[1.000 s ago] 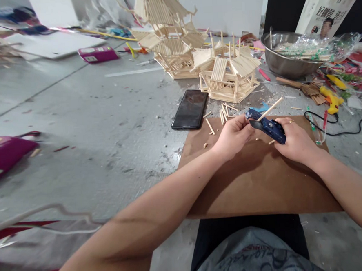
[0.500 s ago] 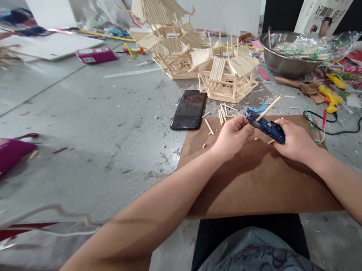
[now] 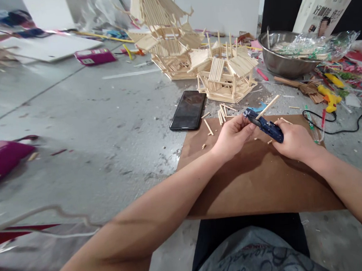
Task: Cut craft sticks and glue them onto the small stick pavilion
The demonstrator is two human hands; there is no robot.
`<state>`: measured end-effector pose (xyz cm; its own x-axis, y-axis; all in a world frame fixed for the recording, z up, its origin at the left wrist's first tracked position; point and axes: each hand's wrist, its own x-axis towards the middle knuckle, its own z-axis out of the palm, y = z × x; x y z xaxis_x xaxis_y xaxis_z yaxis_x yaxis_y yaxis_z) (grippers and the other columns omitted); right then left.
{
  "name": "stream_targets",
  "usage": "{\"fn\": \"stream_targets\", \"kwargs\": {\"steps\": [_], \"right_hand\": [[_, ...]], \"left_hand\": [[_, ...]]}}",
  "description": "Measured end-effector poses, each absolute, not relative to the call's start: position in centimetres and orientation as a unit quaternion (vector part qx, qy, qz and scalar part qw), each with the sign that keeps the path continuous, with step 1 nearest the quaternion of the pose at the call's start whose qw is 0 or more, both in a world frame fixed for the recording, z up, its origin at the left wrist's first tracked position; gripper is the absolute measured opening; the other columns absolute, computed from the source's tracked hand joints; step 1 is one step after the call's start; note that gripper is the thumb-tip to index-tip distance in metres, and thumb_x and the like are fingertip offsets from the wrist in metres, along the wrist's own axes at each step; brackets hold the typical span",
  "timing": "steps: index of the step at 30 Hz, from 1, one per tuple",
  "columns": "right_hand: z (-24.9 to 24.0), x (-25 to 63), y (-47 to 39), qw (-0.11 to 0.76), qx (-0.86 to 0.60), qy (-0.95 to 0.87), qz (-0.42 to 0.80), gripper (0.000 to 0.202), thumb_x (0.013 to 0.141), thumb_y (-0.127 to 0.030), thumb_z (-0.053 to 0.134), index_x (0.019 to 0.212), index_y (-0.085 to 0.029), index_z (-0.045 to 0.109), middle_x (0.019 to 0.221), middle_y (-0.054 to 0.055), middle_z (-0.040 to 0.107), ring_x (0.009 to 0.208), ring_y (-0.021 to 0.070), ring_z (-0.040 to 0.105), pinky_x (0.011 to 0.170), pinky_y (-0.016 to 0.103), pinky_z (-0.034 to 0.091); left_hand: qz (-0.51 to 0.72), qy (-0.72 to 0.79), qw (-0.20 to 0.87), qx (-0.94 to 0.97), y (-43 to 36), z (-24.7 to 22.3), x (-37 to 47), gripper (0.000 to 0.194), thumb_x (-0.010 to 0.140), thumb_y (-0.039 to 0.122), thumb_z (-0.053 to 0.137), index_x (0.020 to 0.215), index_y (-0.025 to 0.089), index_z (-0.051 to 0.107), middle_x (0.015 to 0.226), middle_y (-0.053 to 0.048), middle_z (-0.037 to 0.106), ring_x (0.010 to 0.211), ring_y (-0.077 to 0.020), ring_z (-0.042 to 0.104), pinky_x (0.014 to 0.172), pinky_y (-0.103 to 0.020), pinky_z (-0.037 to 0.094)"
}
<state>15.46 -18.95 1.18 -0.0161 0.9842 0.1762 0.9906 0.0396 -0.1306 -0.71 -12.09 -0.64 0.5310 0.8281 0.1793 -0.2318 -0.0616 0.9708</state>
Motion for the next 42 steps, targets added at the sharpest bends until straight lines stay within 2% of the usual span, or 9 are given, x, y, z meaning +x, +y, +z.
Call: {"fn": "stream_targets", "kwargs": {"steps": [6,11,16,21,25,29,36,42], "right_hand": [[1.2,15.44,-18.91,0.119,-0.699,-0.705,0.004,0.044,0.071,-0.036,0.049,0.109,-0.014,0.051,0.099,0.012,0.064,0.087,0.03,0.061,0.072,0.041,0.046],[1.27,15.55,-19.14,0.133,-0.691,-0.711,0.016,0.05,0.068,-0.032,0.052,0.114,-0.012,0.047,0.104,0.014,0.062,0.093,0.0297,0.059,0.076,0.042,0.046],[1.14,15.76,-19.14,0.147,-0.681,-0.717,0.022,0.049,0.067,-0.03,0.052,0.113,-0.013,0.047,0.108,0.014,0.06,0.095,0.0286,0.058,0.079,0.042,0.046],[1.13,16.0,-19.0,0.157,-0.657,-0.737,0.037,0.051,0.068,-0.027,0.051,0.116,-0.013,0.043,0.111,0.013,0.058,0.101,0.027,0.055,0.083,0.041,0.044],[1.16,16.14,-18.89,0.148,-0.643,-0.75,0.048,0.052,0.068,-0.026,0.049,0.117,-0.014,0.04,0.109,0.013,0.057,0.1,0.0274,0.054,0.081,0.041,0.044],[1.22,16.1,-18.9,0.148,-0.644,-0.749,0.051,0.05,0.067,-0.025,0.048,0.116,-0.016,0.041,0.106,0.011,0.058,0.097,0.0268,0.055,0.079,0.04,0.044],[1.09,16.13,-18.96,0.136,-0.654,-0.743,0.045,0.049,0.068,-0.026,0.048,0.115,-0.015,0.042,0.102,0.012,0.06,0.095,0.0269,0.056,0.078,0.04,0.044],[1.24,16.01,-18.97,0.132,-0.653,-0.744,0.045,0.047,0.068,-0.027,0.047,0.113,-0.014,0.044,0.107,0.012,0.059,0.096,0.0265,0.056,0.079,0.038,0.044]], "left_hand": [[0.454,0.254,0.582,0.624,-12.07,-0.76,-0.54,0.031,0.069,0.045,0.06,0.066,0.015,0.052,0.05,0.006,0.039,0.046,-0.0042,0.032,0.045,-0.019,0.026],[0.455,0.247,0.58,0.629,-12.32,-0.42,-0.6,0.032,0.068,0.046,0.06,0.067,0.015,0.054,0.05,0.006,0.039,0.049,-0.0055,0.034,0.048,-0.02,0.027],[0.439,0.24,0.597,0.627,-12.23,-0.49,-0.68,0.033,0.067,0.048,0.061,0.067,0.016,0.054,0.045,0.007,0.031,0.045,-0.0053,0.029,0.045,-0.021,0.024],[0.409,0.25,0.655,0.584,-12.35,-0.76,-0.72,0.034,0.066,0.048,0.061,0.064,0.016,0.051,0.043,0.008,0.029,0.039,-0.0035,0.022,0.04,-0.021,0.016],[0.37,0.254,0.7,0.555,-12.49,-0.69,-0.8,0.032,0.065,0.043,0.063,0.062,0.015,0.048,0.042,0.009,0.028,0.038,-0.0025,0.021,0.039,-0.02,0.016],[0.354,0.25,0.702,0.565,-12.42,-0.56,-0.97,0.028,0.066,0.039,0.063,0.066,0.014,0.05,0.043,0.009,0.028,0.038,-0.0022,0.022,0.04,-0.019,0.016],[0.345,0.255,0.696,0.576,-12.47,-0.54,-1.14,0.033,0.065,0.045,0.063,0.069,0.014,0.052,0.044,0.009,0.029,0.038,-0.0025,0.023,0.04,-0.02,0.017],[0.337,0.243,0.705,0.575,-12.38,-0.61,-1.16,0.037,0.064,0.049,0.063,0.071,0.014,0.052,0.045,0.009,0.029,0.038,-0.0022,0.022,0.039,-0.019,0.016]]}}
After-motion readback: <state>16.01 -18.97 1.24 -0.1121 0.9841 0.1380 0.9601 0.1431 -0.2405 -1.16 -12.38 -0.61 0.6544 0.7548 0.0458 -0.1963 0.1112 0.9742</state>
